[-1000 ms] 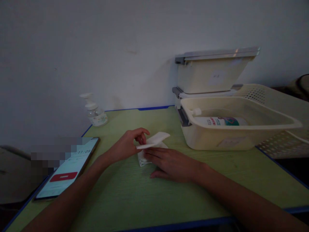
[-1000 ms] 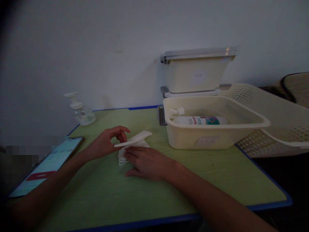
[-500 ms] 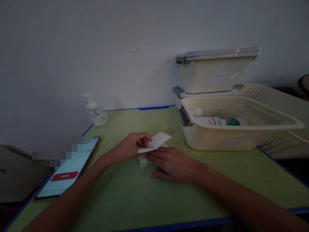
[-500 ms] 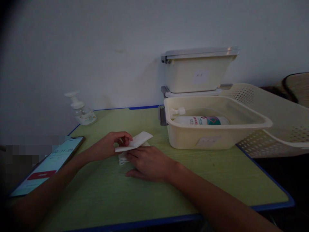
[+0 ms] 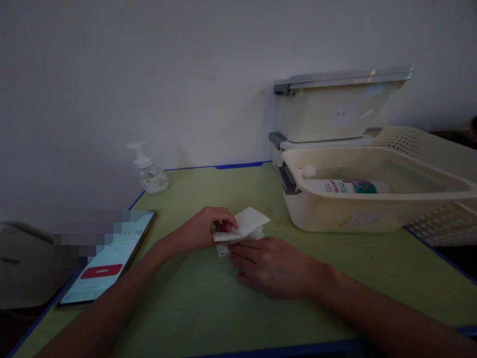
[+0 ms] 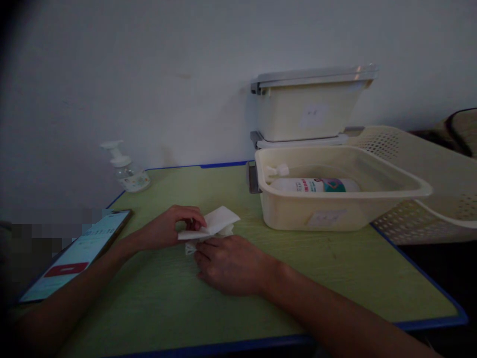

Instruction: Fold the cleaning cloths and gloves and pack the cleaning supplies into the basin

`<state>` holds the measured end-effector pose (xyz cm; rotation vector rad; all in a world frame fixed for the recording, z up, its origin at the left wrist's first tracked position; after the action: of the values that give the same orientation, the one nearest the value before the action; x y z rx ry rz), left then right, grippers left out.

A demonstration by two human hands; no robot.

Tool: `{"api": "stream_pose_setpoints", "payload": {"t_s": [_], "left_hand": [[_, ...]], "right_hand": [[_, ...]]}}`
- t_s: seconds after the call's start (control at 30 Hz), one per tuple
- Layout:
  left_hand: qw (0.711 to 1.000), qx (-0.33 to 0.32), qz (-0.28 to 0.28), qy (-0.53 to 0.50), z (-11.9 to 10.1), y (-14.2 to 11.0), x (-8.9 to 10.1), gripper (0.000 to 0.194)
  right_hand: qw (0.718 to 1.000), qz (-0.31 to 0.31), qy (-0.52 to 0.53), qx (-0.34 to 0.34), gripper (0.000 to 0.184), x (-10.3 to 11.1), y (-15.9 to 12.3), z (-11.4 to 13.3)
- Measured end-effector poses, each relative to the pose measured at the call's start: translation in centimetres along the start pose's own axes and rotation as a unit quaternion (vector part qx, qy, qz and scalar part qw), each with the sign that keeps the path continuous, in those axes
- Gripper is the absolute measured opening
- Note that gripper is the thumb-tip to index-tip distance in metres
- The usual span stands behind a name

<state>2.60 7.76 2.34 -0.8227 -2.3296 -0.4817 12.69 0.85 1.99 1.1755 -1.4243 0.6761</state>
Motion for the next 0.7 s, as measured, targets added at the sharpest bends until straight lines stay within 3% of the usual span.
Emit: {"api": "stream_pose_setpoints", "payload": {"t_s": [0.33,0.53,0.7], "left_hand": [[0.998,-0.012,0.056,-0.013,0.0,-0.1,-0.7,0.019],[0.996,0.036,0.075,-0.034,0.4,-0.2,-0.8,0.032],[0.993,0.051,0.092,-0.058,0.6,-0.5,-0.5,0.025]], "right_hand": [[0.999,-0.019,-0.015,0.024,0.025,0.4,-0.1,-0.2],[0.997,-0.075,-0.005,-0.027,0.019,1.5,-0.7,-3.0],[0.997,-0.005,-0.002,-0.072,0.022,0.7,-0.8,-4.9]]}}
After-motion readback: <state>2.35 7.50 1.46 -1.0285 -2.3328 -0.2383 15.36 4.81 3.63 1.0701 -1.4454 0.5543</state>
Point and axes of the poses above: each hand's wrist, its own y-axis towards the middle knuckle, its own x-axis out of the back of the hand, z = x × y, the point moved 6 cm from there along y, towards the middle knuckle, and after that the axes turned 9 degrees about -y, right-handed, at the moved point
